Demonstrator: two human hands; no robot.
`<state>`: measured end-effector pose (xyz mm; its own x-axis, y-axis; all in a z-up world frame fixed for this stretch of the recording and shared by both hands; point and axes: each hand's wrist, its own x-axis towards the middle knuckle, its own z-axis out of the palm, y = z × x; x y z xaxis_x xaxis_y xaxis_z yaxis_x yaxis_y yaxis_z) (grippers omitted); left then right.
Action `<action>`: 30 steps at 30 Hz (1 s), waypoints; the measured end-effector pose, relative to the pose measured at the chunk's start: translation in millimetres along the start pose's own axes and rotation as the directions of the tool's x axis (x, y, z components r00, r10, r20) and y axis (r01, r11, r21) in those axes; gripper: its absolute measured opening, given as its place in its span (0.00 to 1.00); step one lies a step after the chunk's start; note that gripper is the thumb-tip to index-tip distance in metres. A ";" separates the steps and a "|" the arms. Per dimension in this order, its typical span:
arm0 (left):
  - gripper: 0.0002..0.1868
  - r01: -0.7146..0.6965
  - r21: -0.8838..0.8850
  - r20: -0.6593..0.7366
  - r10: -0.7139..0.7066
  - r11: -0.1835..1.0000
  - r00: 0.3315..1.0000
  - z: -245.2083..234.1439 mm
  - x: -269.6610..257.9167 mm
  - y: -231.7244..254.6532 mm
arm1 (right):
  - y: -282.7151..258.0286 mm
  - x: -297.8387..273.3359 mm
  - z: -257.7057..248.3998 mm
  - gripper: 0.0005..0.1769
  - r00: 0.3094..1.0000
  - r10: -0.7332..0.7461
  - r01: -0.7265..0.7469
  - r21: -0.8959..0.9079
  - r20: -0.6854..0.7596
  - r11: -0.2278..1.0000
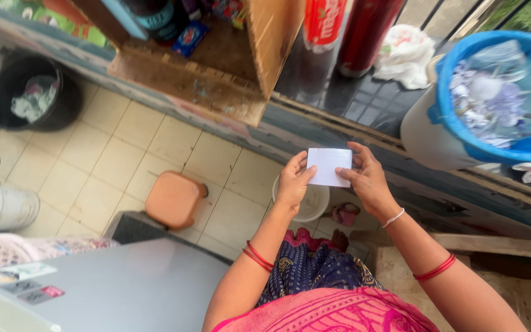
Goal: The person stands on a balcony and sorts through a blue bucket filled with trash. They pick up various items, including plastic wrappers and a small box, inspect them, and place them into a white bucket on the floor. The person handles the items one by one throughout the clip.
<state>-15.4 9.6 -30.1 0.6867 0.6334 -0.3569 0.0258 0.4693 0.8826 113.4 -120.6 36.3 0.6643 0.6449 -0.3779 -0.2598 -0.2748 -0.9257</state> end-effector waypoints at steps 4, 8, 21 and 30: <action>0.37 0.065 0.038 -0.047 -0.063 0.997 0.997 -11.1 -4.5 -12.2 | 16.3 4.2 8.8 0.41 0.999 0.054 -0.054 -0.047 -0.001 0.997; 0.38 0.079 -0.010 -0.022 -0.079 0.997 0.997 -23.0 -8.7 -20.7 | 25.0 5.5 15.6 0.42 0.996 0.093 -0.092 -0.051 0.003 0.994; 0.47 0.246 0.074 -0.010 -0.245 0.967 0.969 -53.7 -8.3 -36.3 | 73.1 31.3 13.0 0.40 0.955 0.275 -0.297 -0.283 -0.116 0.912; 0.44 0.211 0.024 0.066 -0.212 0.977 0.975 -33.5 -9.9 -16.0 | 62.7 31.4 -5.8 0.25 0.980 0.186 -0.198 -0.216 -0.073 0.956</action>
<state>-46.9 16.5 -51.0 0.7121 0.4774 -0.5148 0.1876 0.5771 0.7948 122.0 -121.8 -33.6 0.6537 0.5288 -0.5413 -0.2282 -0.5443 -0.8072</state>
